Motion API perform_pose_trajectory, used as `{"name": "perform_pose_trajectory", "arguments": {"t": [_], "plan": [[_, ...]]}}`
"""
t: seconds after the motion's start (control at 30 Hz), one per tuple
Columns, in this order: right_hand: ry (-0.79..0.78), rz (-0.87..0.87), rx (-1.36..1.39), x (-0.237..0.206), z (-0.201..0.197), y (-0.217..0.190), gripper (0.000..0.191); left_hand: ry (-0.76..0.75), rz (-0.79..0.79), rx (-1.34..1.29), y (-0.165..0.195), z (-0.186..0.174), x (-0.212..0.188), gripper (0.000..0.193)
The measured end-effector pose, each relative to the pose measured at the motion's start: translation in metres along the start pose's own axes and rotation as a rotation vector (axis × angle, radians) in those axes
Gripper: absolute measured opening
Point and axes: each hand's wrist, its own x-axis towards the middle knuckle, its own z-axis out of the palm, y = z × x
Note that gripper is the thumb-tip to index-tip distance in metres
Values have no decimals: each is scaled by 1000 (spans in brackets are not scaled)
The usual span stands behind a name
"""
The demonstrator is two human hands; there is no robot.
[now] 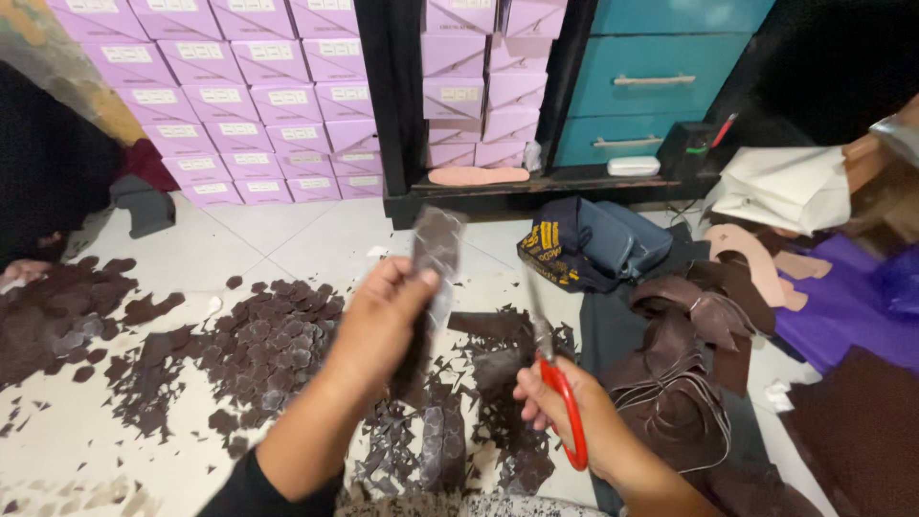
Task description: The person sits on the floor and uses red-handled scissors to cut small flower-shaped pieces from a dark brown sheet. The cut pieces are placed into a growing pile on the floor while the person repeatedly picks up new sections of the sheet to continue cutting.
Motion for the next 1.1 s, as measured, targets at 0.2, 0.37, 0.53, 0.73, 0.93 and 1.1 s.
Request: {"name": "perform_pose_trajectory", "arguments": {"t": [0.2, 0.37, 0.53, 0.73, 0.93, 1.1], "plan": [[238, 26, 285, 10, 6, -64, 26, -246, 37, -75, -23, 32, -10, 11], [195, -324, 437, 24, 18, -81, 19, -312, 127, 7, -28, 40, -17, 17], [156, -166, 363, 15, 32, -61, 18, -284, -26, -89, -41, 29, -24, 28], [37, -130, 119, 12, 33, -57, 22, -99, -51, -225, -38, 23, -21, 23], [-75, -118, -43, 0, 40, -51, 33, -50, -29, -366, -23, 19, -19, 12], [-135, -19, -48, -6, 34, -44, 39, -11, -50, -419, -20, 26, -22, 10]]}}
